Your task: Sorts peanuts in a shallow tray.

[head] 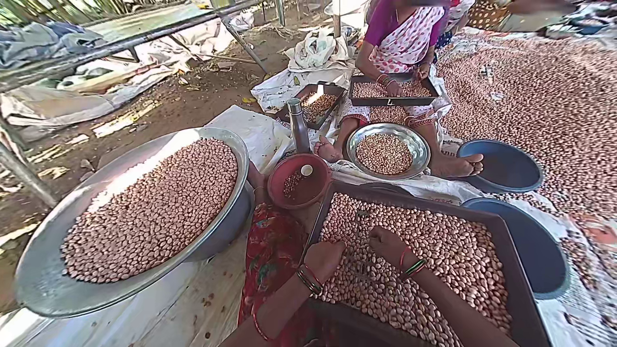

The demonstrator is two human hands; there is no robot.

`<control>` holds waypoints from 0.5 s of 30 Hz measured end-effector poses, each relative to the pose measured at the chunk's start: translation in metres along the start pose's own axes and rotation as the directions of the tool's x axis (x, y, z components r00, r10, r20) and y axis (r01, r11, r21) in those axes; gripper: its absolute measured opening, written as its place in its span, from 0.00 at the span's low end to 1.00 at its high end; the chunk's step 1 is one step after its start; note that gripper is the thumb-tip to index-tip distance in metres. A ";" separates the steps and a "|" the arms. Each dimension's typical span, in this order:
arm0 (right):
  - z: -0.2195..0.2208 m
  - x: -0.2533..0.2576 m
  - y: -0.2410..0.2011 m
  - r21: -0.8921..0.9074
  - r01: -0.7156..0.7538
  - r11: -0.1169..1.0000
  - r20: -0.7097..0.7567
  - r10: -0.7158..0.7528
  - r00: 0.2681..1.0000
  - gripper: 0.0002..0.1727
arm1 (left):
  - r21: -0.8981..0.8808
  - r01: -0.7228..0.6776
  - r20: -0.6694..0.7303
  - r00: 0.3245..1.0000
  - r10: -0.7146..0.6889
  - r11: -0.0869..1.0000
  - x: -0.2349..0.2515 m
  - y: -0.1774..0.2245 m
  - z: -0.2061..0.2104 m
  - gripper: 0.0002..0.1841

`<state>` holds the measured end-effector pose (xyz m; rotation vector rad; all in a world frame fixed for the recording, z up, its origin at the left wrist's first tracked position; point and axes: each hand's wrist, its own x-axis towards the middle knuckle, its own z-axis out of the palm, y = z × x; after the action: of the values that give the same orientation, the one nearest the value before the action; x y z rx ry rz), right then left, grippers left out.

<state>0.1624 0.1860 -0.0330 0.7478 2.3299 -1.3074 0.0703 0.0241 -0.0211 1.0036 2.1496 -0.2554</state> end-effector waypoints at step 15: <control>-0.003 -0.001 0.007 0.161 0.040 0.986 -0.029 -0.035 0.999 0.14 | -0.052 -0.031 0.017 0.999 0.032 0.998 0.003 0.007 -0.001 0.19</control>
<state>0.1676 0.1913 -0.0355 0.7782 2.2887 -1.5268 0.0740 0.0314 -0.0216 1.0014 2.1118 -0.1915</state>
